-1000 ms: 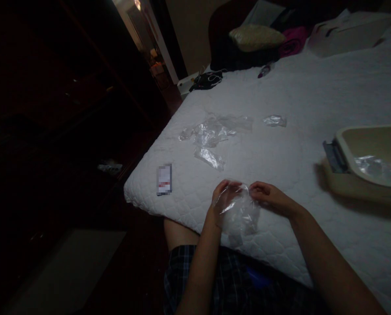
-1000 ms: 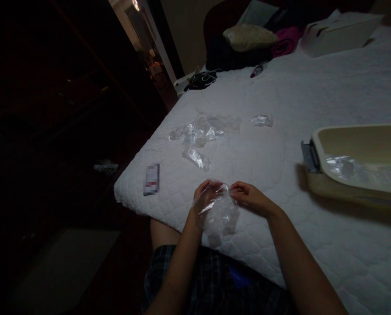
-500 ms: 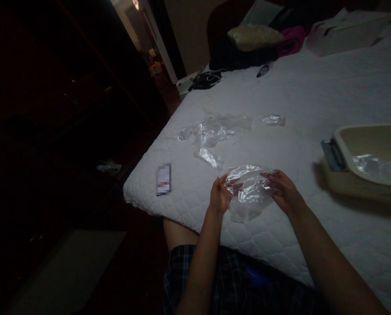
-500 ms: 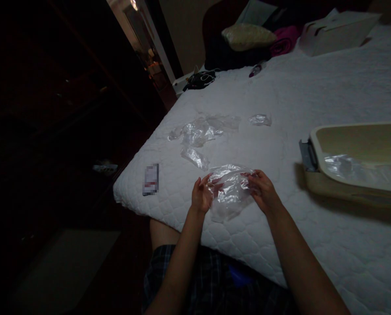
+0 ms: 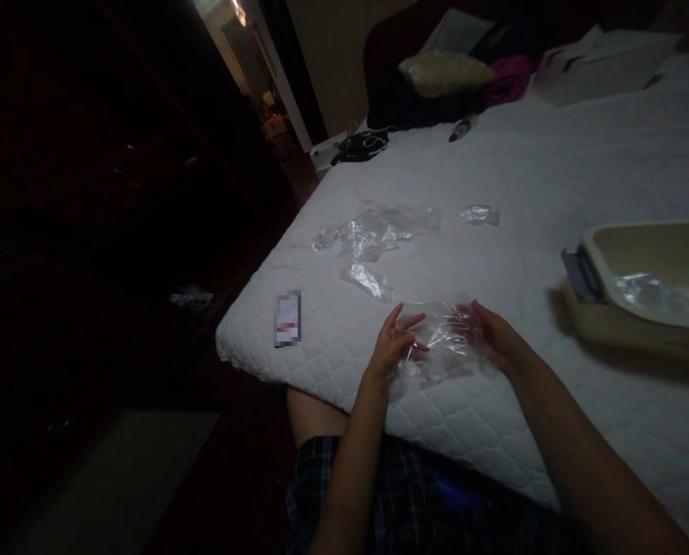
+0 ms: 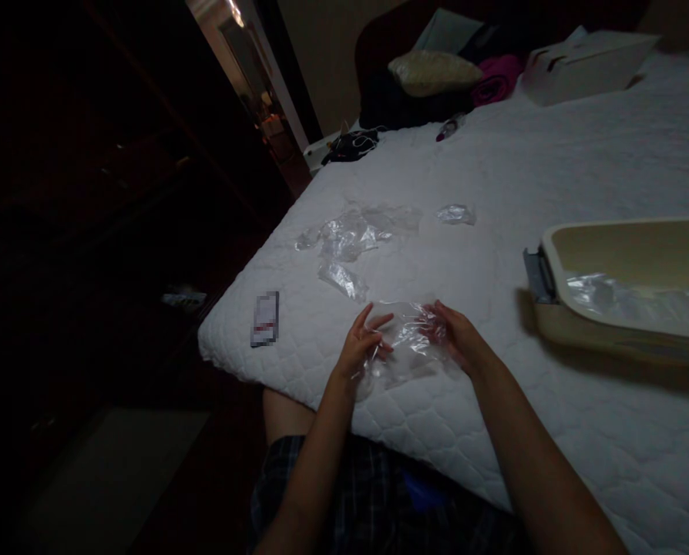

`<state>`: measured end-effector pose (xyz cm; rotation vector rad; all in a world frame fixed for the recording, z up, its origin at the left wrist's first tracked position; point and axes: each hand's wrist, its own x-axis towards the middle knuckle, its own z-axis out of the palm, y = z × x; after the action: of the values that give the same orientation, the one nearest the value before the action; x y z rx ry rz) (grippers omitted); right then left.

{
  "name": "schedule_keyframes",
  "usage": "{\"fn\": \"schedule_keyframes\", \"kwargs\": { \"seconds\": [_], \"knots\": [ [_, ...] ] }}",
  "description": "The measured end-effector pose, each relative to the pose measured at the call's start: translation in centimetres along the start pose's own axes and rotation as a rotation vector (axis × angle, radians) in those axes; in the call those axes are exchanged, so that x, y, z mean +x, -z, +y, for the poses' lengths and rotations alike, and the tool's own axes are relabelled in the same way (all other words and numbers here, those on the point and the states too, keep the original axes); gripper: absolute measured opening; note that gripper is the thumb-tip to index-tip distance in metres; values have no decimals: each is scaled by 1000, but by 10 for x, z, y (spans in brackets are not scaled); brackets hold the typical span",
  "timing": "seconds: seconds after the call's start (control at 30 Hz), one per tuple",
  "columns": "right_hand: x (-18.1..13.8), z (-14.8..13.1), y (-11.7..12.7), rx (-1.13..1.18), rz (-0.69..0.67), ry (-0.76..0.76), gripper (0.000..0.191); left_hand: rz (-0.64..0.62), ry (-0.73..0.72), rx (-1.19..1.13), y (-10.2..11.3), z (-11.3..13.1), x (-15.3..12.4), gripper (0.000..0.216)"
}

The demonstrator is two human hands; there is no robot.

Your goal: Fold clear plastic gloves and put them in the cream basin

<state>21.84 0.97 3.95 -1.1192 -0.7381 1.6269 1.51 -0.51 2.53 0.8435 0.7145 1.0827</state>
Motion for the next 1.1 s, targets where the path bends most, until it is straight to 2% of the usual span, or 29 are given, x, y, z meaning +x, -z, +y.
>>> {"fn": "schedule_keyframes", "kwargs": {
  "seconds": [0.17, 0.3, 0.4, 0.53, 0.63, 0.77, 0.9, 1.0, 1.1],
  "knots": [
    [-5, -18, -3, -208, 40, 152, 27, -70, -9, 99, -6, 18, -9, 94],
    [-9, -55, -2, -353, 21, 283, 26, -123, -67, 191, -17, 42, -12, 89],
    [-21, -88, -6, -382, -48, 353, 25, -222, -110, 251, -30, 59, -14, 77],
    [-40, -122, -16, -405, -83, 401, 26, -345, -180, 289, -47, 75, -18, 62],
    [-43, -132, -18, -481, -66, 398, 34, -352, -195, 322, -51, 76, -14, 60],
    [-19, -115, -6, -631, -32, 303, 42, -231, -145, 358, -37, 56, 1, 62],
    [16, -72, 14, -757, 0, 245, 44, -93, 13, 371, -15, 27, 13, 70],
    [32, -42, 26, -858, 56, 311, 43, -17, 95, 422, -6, 14, 12, 72],
    [37, -28, 29, -1078, 109, 418, 41, -12, 121, 461, -3, 12, 8, 71]
  ]
}}
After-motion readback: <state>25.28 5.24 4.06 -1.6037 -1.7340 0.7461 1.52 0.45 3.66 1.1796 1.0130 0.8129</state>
